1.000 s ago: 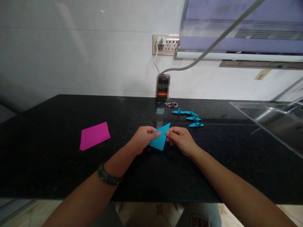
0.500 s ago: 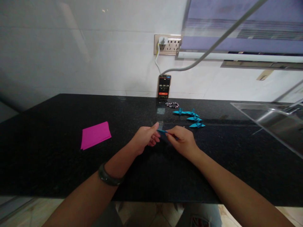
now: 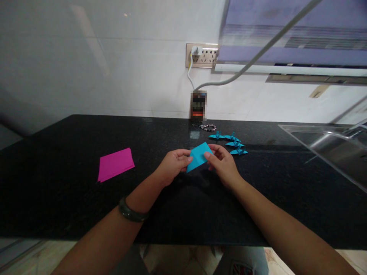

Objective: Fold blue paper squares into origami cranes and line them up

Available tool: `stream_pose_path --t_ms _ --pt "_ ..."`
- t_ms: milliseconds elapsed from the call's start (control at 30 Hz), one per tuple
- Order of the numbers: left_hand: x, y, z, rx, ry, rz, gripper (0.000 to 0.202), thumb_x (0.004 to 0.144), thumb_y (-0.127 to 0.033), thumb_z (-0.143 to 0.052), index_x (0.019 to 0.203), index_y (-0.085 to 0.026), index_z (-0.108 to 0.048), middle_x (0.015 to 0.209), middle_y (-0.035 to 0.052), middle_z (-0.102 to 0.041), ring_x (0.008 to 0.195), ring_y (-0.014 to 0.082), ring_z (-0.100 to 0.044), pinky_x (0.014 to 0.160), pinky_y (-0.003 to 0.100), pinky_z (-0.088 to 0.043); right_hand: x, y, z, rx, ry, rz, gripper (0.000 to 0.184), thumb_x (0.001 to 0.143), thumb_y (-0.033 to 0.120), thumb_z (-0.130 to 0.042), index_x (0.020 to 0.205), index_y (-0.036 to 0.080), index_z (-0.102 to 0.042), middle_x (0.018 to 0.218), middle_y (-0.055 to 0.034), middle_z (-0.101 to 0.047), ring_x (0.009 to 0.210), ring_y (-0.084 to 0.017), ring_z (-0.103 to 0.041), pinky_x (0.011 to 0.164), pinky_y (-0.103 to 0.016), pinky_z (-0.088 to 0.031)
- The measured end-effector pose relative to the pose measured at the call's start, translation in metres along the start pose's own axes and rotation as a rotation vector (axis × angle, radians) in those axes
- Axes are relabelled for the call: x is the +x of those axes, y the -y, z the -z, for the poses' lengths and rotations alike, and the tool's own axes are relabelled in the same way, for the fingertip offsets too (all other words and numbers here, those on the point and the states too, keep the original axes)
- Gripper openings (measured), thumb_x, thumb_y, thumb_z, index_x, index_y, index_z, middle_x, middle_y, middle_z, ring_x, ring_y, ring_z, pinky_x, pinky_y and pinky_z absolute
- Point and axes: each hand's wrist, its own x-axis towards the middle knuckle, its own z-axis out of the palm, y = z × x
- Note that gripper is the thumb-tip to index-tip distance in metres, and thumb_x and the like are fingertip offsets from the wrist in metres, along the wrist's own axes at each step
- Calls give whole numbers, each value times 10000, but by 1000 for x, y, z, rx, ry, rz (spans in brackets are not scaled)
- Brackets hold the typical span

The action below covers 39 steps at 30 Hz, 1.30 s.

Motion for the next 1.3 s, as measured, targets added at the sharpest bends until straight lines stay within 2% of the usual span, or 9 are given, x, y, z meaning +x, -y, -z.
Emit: stream_pose_path --t_ms 100,233,333,467,567,700,833,1067,1300 --pt "-2 -1 -2 16 43 0 352 638 -293 -675 931 -119 -585 668 11 -592 566 91 -544 537 217 -416 -2 1 -1 -19 112 -33 295 681 391 -610 860 160 -568 662 10 -545 495 -89 -445 447 -218 -372" --pt "-1 0 -3 31 22 7 282 653 -316 -657 845 -117 -603 680 17 -594 560 92 -539 539 228 -417 -7 3 -2 -79 131 13 206 687 348 -612 775 164 -585 583 29 -533 470 -85 -432 466 -220 -366" --pt "0 0 -3 34 12 1 280 658 -324 -649 834 -110 -608 657 19 -590 552 97 -534 538 238 -416 -8 4 -2 -95 153 34 211 688 338 -613 816 170 -596 614 19 -563 502 -99 -470 495 -228 -395" --pt "-1 -2 -3 72 5 0 287 656 -325 -647 831 -99 -615 618 13 -574 517 86 -506 504 224 -394 -7 4 -1 -129 158 128 296 730 329 -572 992 191 -599 862 -42 -640 729 -169 -578 660 -298 -466" --pt "-1 -2 -2 74 17 -17 267 667 -322 -636 816 -103 -610 599 -2 -553 499 73 -484 482 205 -372 -6 4 2 -250 174 315 282 779 292 -520 1038 219 -607 956 -57 -633 860 -186 -575 768 -337 -455" --pt "0 -1 1 56 30 -11 250 681 -328 -621 800 -111 -591 603 -6 -547 485 68 -471 468 198 -357 -2 4 10 -446 288 573 309 820 219 -460 1099 256 -586 919 -51 -617 835 -151 -570 745 -296 -458" --pt "0 0 3 34 44 7 242 686 -332 -620 788 -117 -580 595 -7 -542 475 66 -468 466 196 -356 2 3 17 -630 367 722 379 822 188 -451 1187 267 -515 983 -60 -595 876 -155 -555 758 -305 -451" --pt "0 -3 1 -48 38 48 250 651 -313 -658 770 -108 -580 591 10 -561 484 80 -498 470 203 -381 4 7 21 -812 461 801 437 823 210 -467 1252 293 -438 1005 -54 -603 889 -166 -548 756 -310 -444" --pt "1 -3 3 -53 57 63 224 649 -299 -663 752 -108 -605 560 3 -553 471 74 -493 459 197 -374 4 11 22 -787 542 816 405 821 251 -487 1225 275 -473 1005 -53 -623 881 -168 -559 765 -321 -432"
